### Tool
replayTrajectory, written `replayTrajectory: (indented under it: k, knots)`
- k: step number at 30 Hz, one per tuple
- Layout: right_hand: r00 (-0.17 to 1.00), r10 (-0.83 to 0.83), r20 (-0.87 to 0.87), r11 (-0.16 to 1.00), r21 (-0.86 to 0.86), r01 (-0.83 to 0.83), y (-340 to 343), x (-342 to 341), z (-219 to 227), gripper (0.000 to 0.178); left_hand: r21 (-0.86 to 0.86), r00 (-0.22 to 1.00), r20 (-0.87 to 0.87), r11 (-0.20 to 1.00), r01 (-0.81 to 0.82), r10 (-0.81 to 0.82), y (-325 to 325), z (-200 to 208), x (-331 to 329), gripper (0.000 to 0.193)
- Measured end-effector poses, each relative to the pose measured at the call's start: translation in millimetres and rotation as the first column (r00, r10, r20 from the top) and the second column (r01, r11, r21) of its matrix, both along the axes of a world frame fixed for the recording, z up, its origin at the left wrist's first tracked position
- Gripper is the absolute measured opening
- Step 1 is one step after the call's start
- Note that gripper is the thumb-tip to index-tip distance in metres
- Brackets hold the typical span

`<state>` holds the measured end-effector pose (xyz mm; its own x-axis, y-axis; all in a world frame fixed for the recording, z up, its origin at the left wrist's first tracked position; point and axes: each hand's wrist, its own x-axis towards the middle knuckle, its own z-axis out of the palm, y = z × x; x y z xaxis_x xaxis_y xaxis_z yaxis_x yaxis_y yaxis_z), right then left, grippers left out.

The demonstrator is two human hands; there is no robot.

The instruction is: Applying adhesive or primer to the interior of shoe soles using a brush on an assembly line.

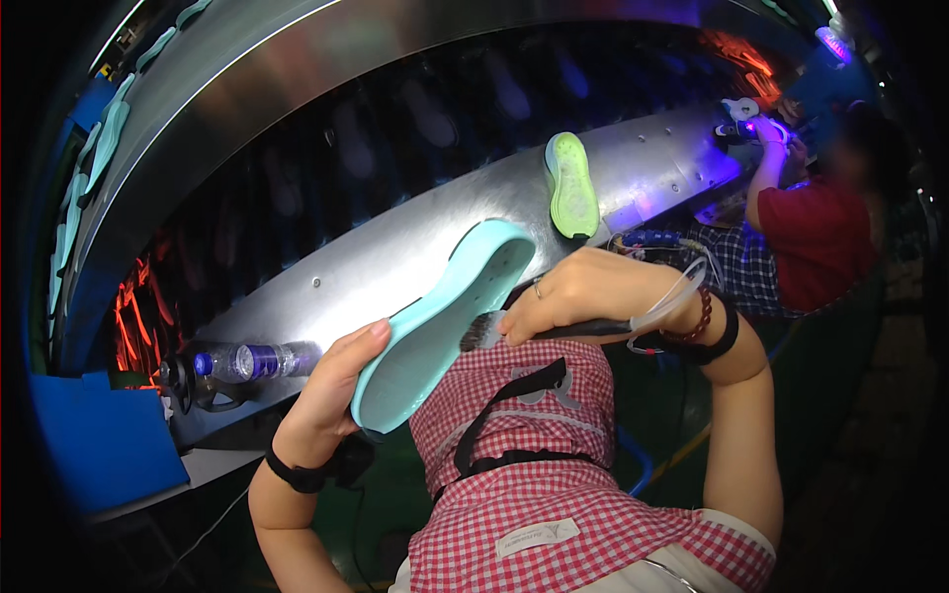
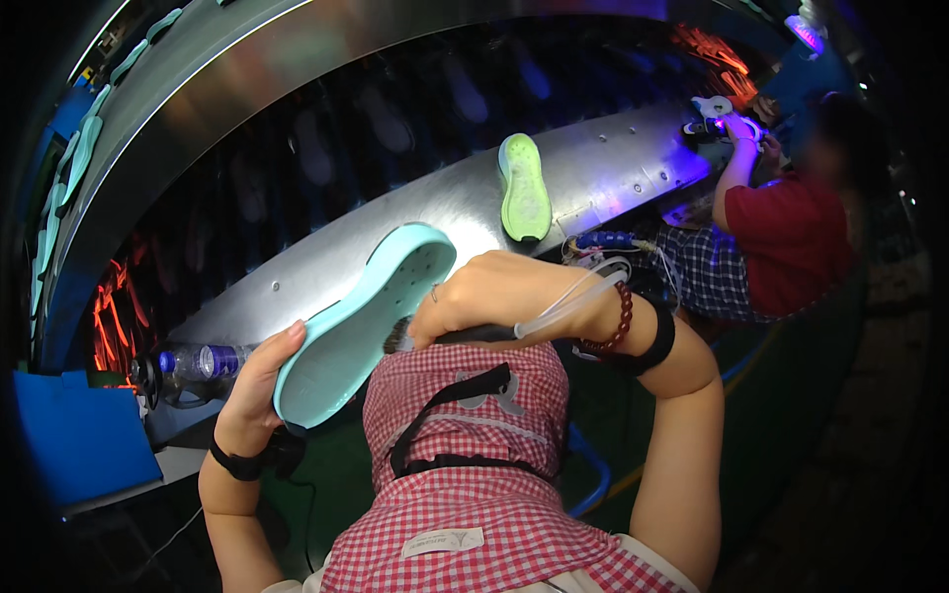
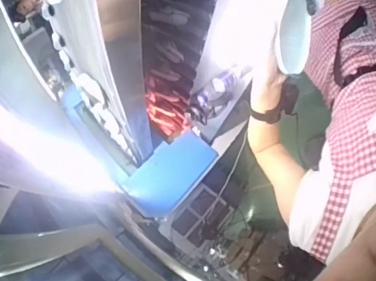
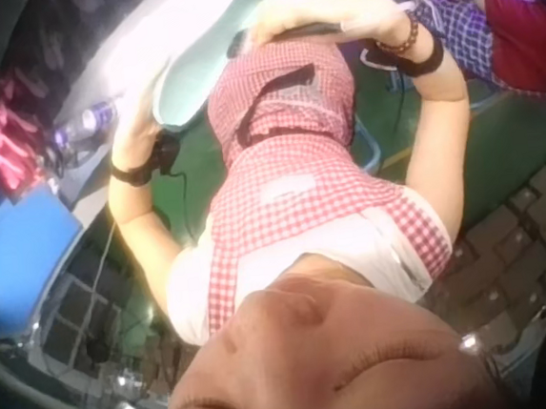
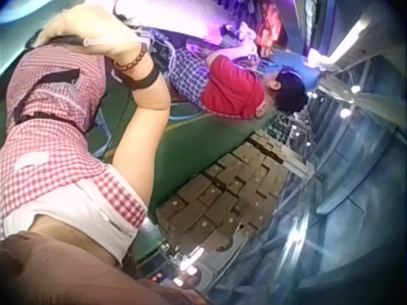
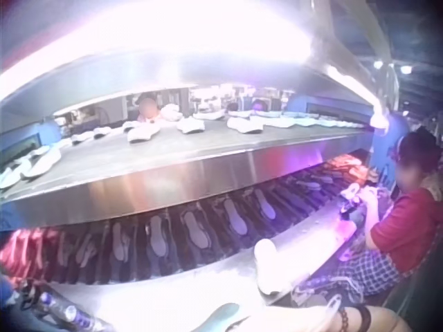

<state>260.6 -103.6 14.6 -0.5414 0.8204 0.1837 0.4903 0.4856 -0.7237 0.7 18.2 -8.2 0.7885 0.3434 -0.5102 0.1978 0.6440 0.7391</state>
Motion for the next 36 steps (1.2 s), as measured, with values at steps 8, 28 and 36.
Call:
replayTrajectory:
  k: [8, 28, 36]
  knots:
    - [0.824, -0.306, -0.478, 0.937, -0.305, 0.17, 3, -33, -30, 0.025, -0.251, 0.971, 0.158, 0.958, -0.137, 0.18, -12, -25, 13, 0.052]
    - [0.02, -0.459, -0.888, 0.868, -0.443, 0.222, -23, -16, -66, 0.022, 0.299, 0.769, 0.632, 0.884, -0.36, 0.099, 79, 93, 3, 0.061]
    - [0.01, -0.578, -0.816, 0.799, -0.564, 0.208, -7, -21, -85, 0.02, -0.433, 0.27, 0.539, 0.537, -0.724, 0.798, 235, 146, 30, 0.068]
